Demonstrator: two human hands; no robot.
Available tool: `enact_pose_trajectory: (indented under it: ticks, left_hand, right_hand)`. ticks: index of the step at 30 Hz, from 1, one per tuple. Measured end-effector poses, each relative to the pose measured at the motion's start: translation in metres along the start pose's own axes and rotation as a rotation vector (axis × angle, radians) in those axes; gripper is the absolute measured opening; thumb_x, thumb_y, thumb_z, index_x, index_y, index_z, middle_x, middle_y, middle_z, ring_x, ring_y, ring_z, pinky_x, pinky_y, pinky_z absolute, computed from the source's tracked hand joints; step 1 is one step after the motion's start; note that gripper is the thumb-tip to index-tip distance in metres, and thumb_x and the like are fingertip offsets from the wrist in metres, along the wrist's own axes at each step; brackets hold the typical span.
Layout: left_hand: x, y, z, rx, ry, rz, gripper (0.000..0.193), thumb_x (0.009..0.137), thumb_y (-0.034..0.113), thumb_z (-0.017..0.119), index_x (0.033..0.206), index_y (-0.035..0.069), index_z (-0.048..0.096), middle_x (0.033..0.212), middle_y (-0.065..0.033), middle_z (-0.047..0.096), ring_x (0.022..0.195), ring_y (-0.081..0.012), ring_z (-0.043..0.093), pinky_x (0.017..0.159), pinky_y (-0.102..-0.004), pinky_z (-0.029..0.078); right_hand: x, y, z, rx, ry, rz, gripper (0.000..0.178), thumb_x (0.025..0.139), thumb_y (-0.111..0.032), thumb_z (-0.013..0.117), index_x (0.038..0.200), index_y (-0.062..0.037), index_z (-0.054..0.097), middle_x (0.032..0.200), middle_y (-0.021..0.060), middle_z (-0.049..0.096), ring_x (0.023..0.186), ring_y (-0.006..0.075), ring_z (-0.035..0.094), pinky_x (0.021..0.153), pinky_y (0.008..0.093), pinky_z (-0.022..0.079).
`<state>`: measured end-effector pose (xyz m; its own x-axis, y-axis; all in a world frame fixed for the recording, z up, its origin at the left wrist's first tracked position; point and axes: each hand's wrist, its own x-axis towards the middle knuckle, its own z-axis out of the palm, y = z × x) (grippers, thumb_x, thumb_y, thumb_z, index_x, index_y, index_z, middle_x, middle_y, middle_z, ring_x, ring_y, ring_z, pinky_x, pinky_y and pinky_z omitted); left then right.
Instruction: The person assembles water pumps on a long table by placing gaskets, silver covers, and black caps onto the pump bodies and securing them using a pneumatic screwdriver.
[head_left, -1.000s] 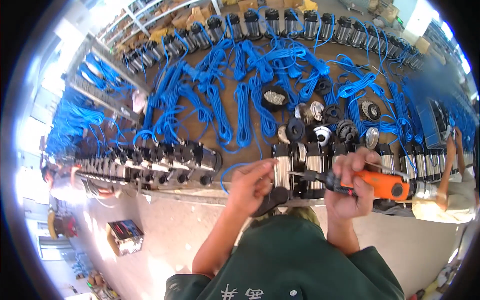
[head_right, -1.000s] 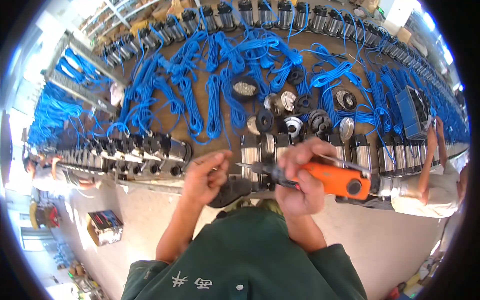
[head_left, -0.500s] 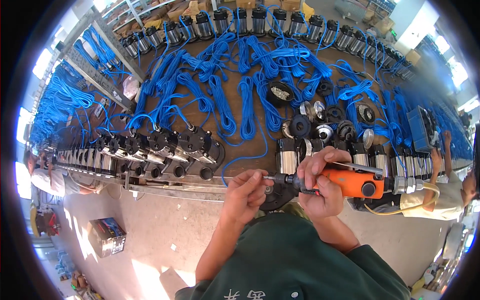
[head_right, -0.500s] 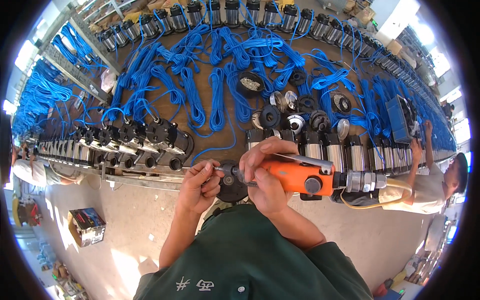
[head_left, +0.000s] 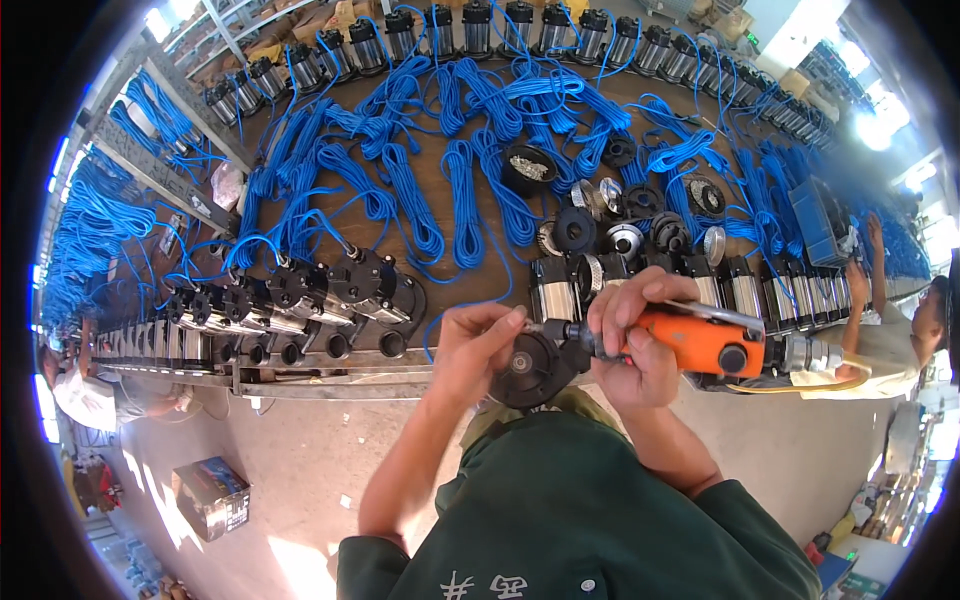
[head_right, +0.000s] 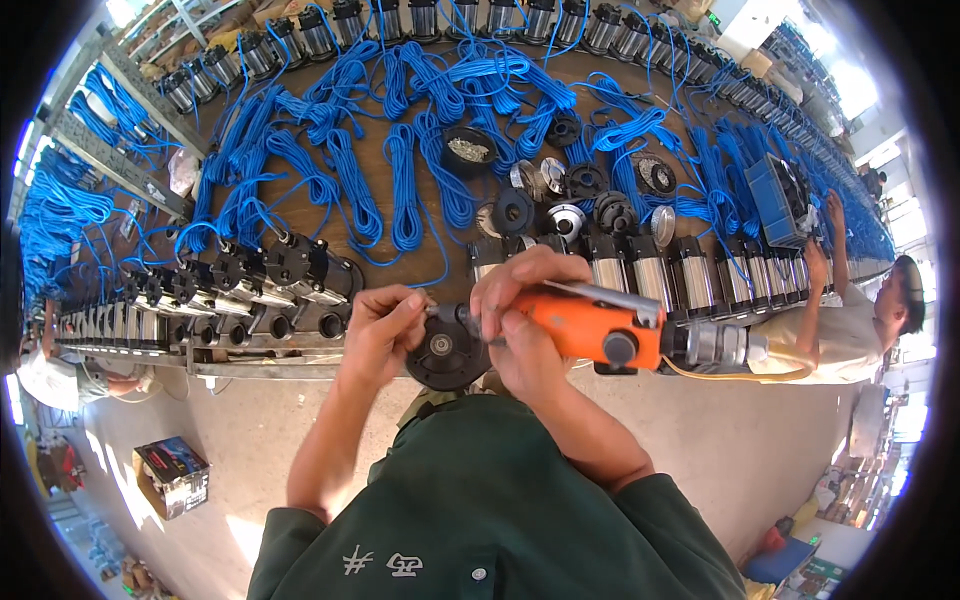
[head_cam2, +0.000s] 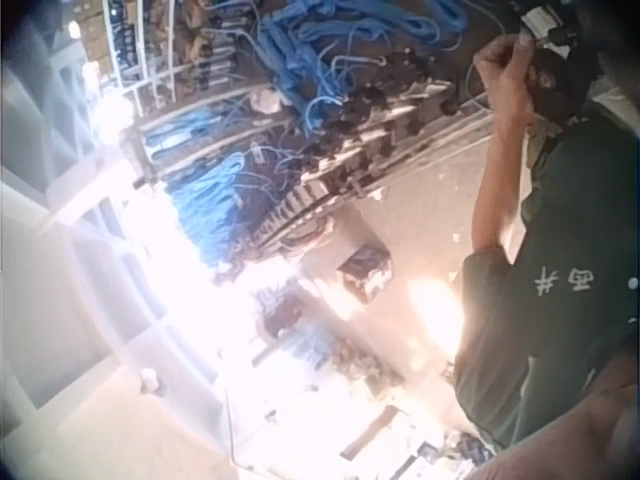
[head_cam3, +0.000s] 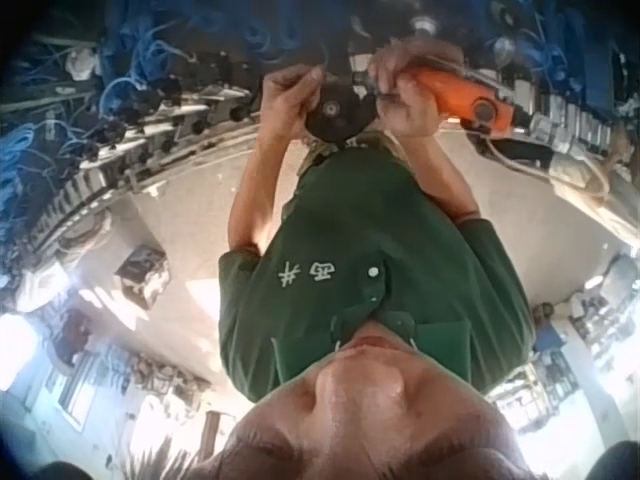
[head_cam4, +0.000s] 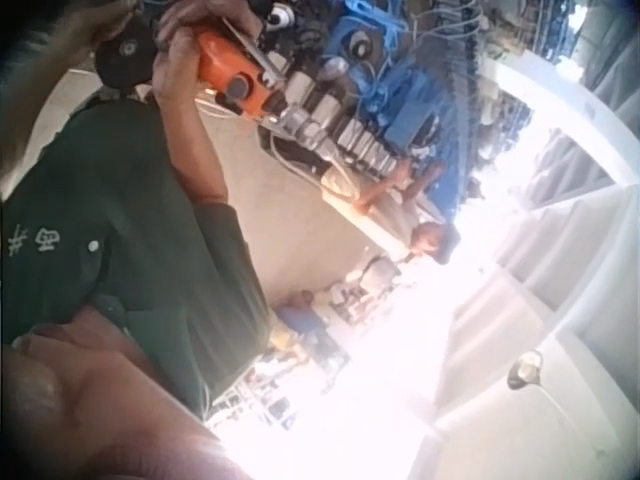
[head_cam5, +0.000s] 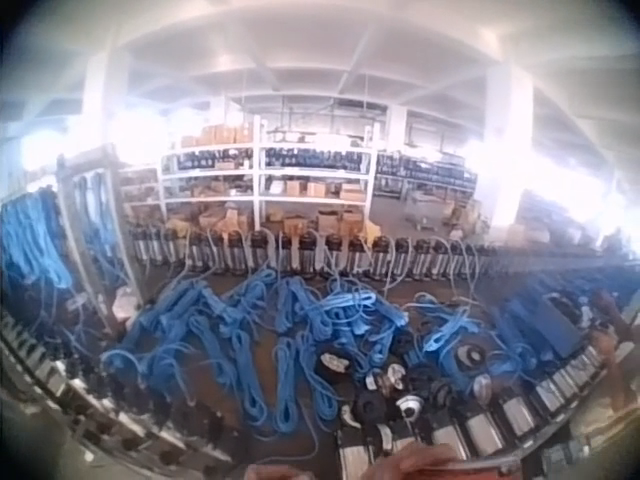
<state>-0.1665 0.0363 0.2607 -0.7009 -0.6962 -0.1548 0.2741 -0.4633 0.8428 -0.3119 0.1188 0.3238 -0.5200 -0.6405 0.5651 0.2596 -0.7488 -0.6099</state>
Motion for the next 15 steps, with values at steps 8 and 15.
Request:
enact_pose_trajectory:
  ticks: [8, 15]
  left_hand:
    - [0.043, -0.007, -0.014, 1.253, -0.185, 0.228, 0.05, 0.099, 0.041, 0.047, 0.082, 0.002, 0.072, 0.066, -0.0169, 0.064, 0.067, -0.0314, 0.066, 0.06, -0.0384, 0.047]
    - [0.043, -0.029, -0.026, 1.173, -0.08, 0.41, 0.042, 0.096, 0.04, 0.051, 0.076, 0.008, 0.069, 0.062, -0.0163, 0.058, 0.062, -0.0387, 0.057, 0.054, -0.0451, 0.042]
  right_hand:
    - [-0.006, 0.032, -0.03, -0.334, 0.12, 0.358, 0.035, 0.075, 0.007, 0.048, 0.11, -0.0004, 0.049, 0.084, 0.0095, 0.055, 0.065, 0.0157, 0.053, 0.062, 0.0285, 0.046]
    - [-0.012, 0.049, -0.037, -0.376, 0.052, 0.388, 0.032, 0.076, 0.008, 0.047, 0.107, -0.0004, 0.05, 0.083, 0.0085, 0.054, 0.066, 0.015, 0.054, 0.061, 0.0279, 0.047]
